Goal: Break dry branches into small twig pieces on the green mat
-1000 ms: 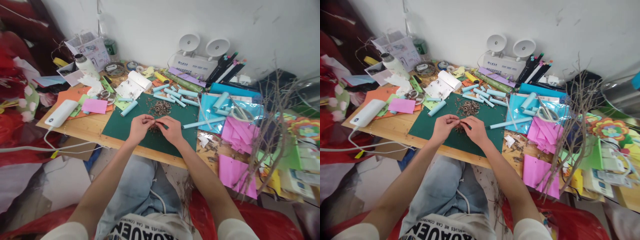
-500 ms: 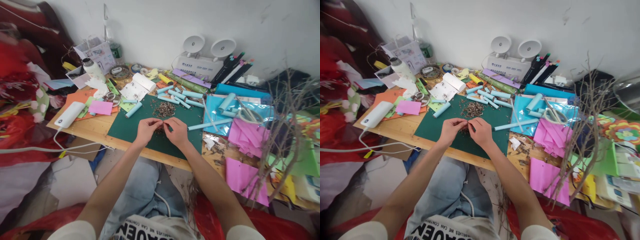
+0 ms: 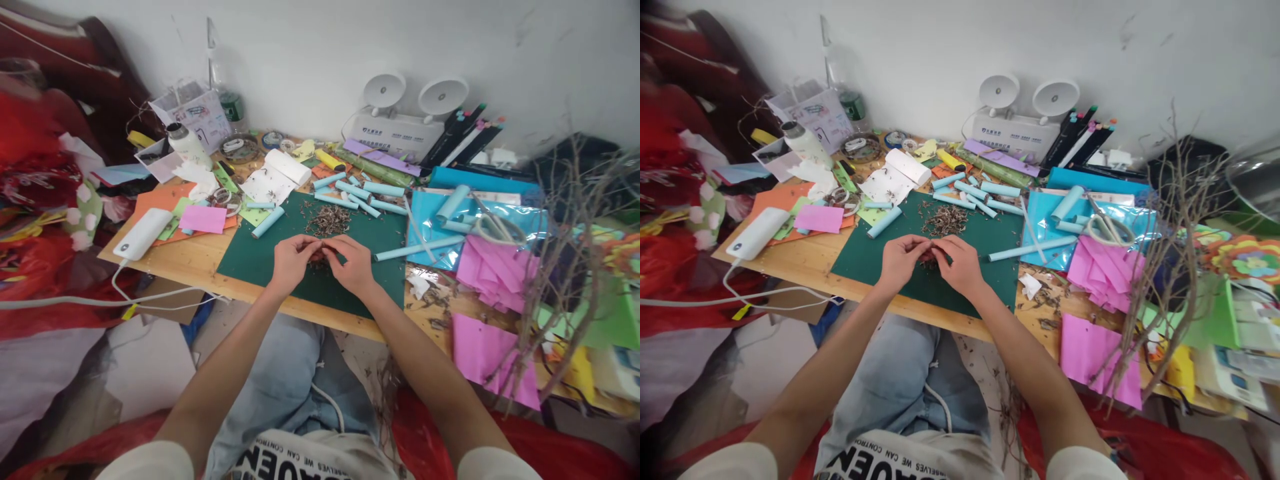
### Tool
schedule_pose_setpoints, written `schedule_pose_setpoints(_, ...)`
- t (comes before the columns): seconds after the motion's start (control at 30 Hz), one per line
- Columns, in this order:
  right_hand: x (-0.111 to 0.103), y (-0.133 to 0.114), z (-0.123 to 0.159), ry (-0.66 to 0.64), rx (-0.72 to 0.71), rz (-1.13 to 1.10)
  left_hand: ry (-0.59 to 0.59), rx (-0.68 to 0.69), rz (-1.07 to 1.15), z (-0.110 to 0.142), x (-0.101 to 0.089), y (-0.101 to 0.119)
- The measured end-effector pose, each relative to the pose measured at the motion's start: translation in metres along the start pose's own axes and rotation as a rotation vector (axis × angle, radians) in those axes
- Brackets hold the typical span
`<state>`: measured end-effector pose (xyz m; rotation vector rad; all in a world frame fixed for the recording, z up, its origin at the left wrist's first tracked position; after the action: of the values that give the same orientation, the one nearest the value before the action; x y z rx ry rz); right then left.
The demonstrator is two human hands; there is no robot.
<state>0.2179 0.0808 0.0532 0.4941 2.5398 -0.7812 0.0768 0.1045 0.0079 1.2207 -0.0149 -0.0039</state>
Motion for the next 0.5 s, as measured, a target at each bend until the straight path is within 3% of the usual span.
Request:
schedule_pose_setpoints(0.3, 0.0013, 0.0038, 0.0042, -0.007, -0.031, 0.078, 0.020, -0.016, 0.005, 0.0021, 0.0034, -0.0049)
schedule_pose_setpoints(0.5, 0.0008, 0.0050, 0.0057, -0.034, 0.000, 0.138, -0.003, 0.032, -0.116, 0.0040, 0.0068, -0.0007)
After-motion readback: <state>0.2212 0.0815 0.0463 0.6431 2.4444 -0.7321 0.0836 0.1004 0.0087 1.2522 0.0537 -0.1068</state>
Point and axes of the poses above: each hand's wrist, its own z-axis away from the middle knuckle, its own x-axis out of the palm, y = z × x, the point moved 8 cm from there along -z, towards the middle knuckle, and after that the axes turned 15 degrees about -x, right-handed, at the moved point
